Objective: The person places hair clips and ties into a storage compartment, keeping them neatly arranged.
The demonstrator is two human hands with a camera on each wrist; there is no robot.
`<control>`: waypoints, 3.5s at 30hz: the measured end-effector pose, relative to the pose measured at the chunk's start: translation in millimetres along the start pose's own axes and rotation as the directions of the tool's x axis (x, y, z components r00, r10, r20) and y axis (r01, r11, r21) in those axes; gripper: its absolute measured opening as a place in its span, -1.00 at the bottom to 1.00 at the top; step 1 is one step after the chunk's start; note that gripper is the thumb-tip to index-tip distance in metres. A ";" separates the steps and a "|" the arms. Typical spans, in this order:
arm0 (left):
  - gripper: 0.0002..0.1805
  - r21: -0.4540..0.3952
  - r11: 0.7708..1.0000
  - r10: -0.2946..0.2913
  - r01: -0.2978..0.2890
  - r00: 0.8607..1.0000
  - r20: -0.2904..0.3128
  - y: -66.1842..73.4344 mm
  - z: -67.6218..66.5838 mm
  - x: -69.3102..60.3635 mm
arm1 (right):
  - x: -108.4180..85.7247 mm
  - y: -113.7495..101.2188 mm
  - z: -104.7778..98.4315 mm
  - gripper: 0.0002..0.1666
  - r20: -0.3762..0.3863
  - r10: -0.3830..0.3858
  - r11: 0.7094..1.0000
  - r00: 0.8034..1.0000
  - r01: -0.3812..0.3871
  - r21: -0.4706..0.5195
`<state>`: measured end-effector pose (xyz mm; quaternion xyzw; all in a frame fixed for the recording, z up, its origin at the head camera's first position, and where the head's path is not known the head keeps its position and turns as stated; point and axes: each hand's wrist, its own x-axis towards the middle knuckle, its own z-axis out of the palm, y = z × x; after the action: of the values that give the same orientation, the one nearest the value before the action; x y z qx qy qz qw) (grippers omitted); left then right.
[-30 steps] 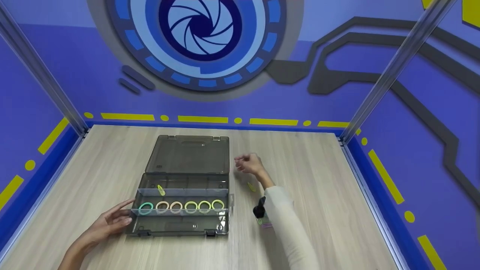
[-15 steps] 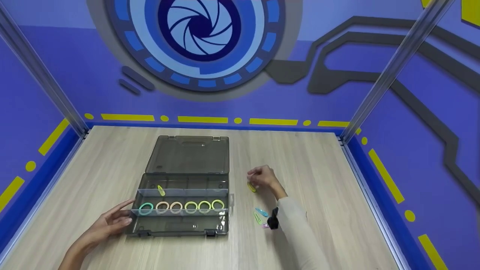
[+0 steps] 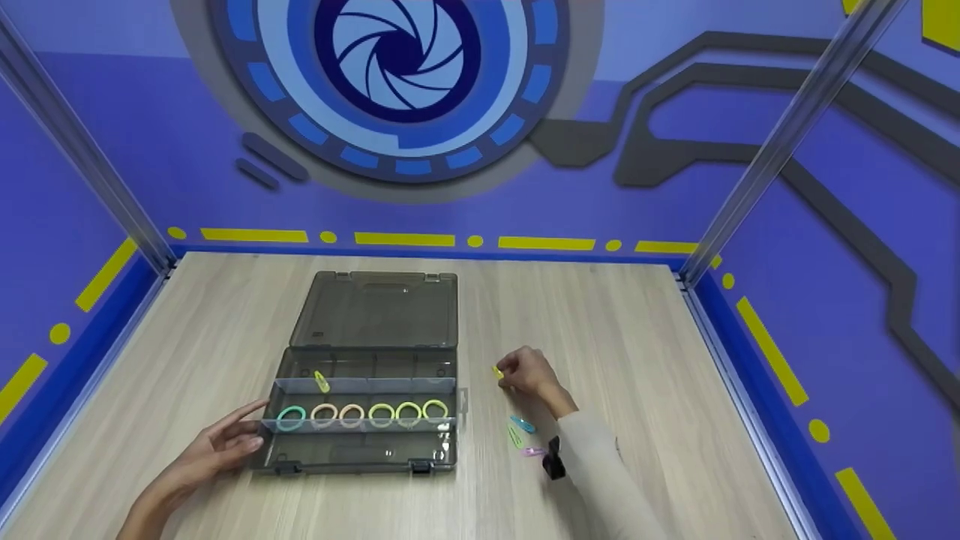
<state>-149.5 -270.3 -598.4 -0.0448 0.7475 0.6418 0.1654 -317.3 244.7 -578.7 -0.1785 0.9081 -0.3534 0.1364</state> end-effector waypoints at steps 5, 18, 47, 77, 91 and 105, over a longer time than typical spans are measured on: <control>-0.18 -0.008 1.000 0.007 -0.007 1.000 0.004 -0.4 1.1 0.9 | -4.7 -3.2 1.7 -0.72 -0.043 -0.087 0.994 0.995 0.083 -0.074; -0.18 -0.005 1.000 0.013 -0.013 1.000 0.016 -0.7 0.9 -0.7 | -7.8 -6.5 6.3 -0.73 -0.044 -0.114 0.982 0.993 0.106 -0.154; -0.19 0.009 1.000 0.019 -0.019 1.000 -0.009 -4.0 4.3 0.0 | -11.2 -22.3 -5.3 -0.41 0.034 0.078 0.966 0.996 -0.084 0.244; -0.20 0.007 1.000 0.012 -0.012 1.000 -0.011 -0.3 1.1 -0.7 | 22.9 -109.1 17.9 -0.53 0.090 -0.184 0.946 0.979 0.151 0.288; -0.19 -0.020 0.998 0.056 -0.055 0.998 0.033 -3.4 -1.5 -0.3 | 46.2 -121.2 48.3 -0.50 0.068 -0.188 0.907 0.980 0.147 0.394; -0.19 -0.015 0.999 0.030 -0.029 1.000 0.007 -3.8 -0.7 0.2 | 65.4 -139.8 80.0 -0.52 0.051 -0.188 0.858 0.981 0.139 0.495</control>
<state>-148.8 -271.6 -601.9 -0.0326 0.7426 0.6499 0.1584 -314.3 73.7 -547.1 -0.2315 0.7631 -0.5725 0.1906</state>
